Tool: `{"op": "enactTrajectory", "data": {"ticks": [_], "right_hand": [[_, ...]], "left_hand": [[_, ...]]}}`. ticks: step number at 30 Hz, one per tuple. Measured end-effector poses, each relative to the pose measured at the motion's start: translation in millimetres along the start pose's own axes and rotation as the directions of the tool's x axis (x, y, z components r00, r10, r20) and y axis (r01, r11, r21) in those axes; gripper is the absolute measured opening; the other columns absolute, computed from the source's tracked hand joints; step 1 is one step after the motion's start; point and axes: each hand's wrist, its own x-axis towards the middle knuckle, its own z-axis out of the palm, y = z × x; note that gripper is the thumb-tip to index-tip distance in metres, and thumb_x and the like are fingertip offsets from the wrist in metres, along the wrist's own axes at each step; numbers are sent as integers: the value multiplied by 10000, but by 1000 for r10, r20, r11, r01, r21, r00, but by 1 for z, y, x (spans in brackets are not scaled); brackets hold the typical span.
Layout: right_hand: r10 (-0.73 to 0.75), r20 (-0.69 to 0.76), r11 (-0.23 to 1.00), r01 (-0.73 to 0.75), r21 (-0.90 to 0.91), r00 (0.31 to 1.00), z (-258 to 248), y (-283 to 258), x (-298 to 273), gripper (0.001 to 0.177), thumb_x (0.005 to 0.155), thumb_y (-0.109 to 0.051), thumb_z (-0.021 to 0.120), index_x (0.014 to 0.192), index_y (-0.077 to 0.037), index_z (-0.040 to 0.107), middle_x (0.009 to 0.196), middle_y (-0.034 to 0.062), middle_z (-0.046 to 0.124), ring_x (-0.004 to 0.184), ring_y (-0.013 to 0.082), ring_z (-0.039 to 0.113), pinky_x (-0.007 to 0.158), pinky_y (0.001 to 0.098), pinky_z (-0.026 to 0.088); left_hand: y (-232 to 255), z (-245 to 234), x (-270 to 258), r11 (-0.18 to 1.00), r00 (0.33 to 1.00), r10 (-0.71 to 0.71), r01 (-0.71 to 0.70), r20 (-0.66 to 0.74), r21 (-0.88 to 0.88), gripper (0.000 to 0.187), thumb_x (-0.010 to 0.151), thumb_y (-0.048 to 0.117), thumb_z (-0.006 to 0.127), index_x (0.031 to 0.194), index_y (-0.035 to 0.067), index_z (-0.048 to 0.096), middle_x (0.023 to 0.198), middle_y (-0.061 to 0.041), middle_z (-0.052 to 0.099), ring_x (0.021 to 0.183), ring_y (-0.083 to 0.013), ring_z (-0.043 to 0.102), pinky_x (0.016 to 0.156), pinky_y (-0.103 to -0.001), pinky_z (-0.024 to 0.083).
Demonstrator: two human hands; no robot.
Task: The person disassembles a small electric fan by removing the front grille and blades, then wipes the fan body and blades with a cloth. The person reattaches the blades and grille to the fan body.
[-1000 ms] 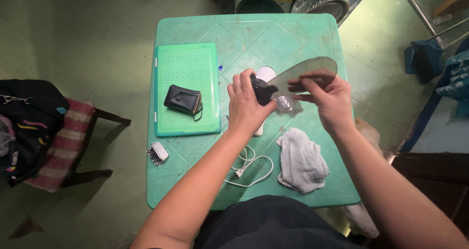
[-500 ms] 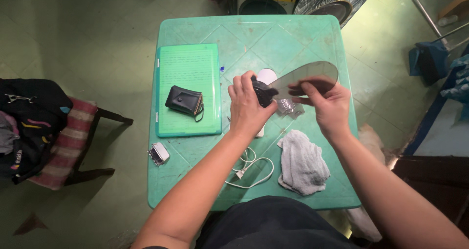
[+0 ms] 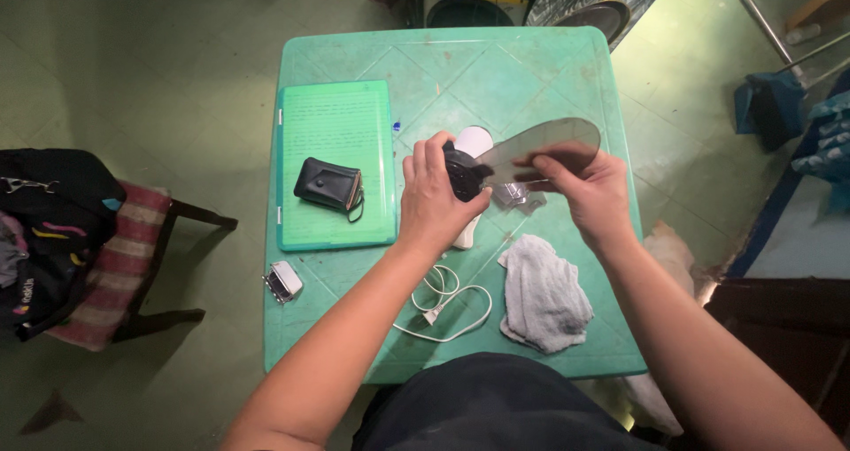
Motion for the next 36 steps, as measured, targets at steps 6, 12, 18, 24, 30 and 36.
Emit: {"op": "enactTrajectory", "data": {"ticks": [6, 12, 18, 24, 30, 36], "right_hand": [[-458, 4, 699, 363, -616, 889, 10, -40, -17, 670, 904, -149, 815, 1470, -64, 468, 1524, 165, 490, 1353, 285, 540, 1088, 414, 514], [-464, 392, 139, 502, -854, 795, 18, -61, -27, 706, 861, -233, 829, 1495, -115, 541, 1522, 183, 471, 1401, 413, 432, 1156, 529, 362], [-358, 289, 263, 393, -881, 888, 20, -31, -45, 559, 862, -174, 784, 1393, -110, 622, 1274, 135, 611, 1166, 358, 562, 1021, 467, 446], [-270, 174, 476, 288, -831, 947, 21, 6, -65, 427, 886, -129, 744, 1299, -99, 640, 1146, 125, 678, 1012, 320, 662, 908, 409, 506], [-59, 135, 847, 121, -517, 989, -8, 57, -64, 435, 1026, -321, 548, 1331, -35, 669, 1167, 123, 734, 1041, 251, 711, 952, 367, 534], [331, 69, 944, -328, -42, 941, -65, 113, -3, 767, 1049, -601, 260, 1322, -9, 666, 1210, 76, 726, 1010, 187, 683, 908, 317, 523]], "left_hand": [[3, -2, -2, 998, 998, 60, -59, -38, 12, 1004, 658, 276, 931, 1482, 177, 365, 1361, -161, 452, 1194, -406, 492, 899, -507, 521], [4, -3, -10, 983, 992, 124, -122, -10, 138, 1067, 660, 229, 932, 1548, 296, 345, 1461, -198, 368, 1241, -447, 477, 923, -510, 524], [5, -7, -16, 977, 978, 207, -206, -14, 57, 1186, 661, 193, 898, 1630, 222, 214, 1650, -245, 184, 1404, -486, 386, 1118, -540, 415], [6, -10, -20, 965, 963, 260, -261, -76, -9, 1211, 657, 315, 950, 1605, 156, 213, 1651, -256, 116, 1484, -504, 260, 1192, -580, 275], [1, -3, -20, 980, 980, 192, -194, -53, -35, 953, 746, 337, 912, 1541, 218, 401, 1565, -214, 336, 1428, -447, 362, 1147, -538, 379], [-3, -7, -15, 990, 990, 138, -138, -20, -23, 746, 752, 288, 895, 1404, 273, 533, 1411, -165, 473, 1326, -411, 444, 1065, -512, 441]]}}
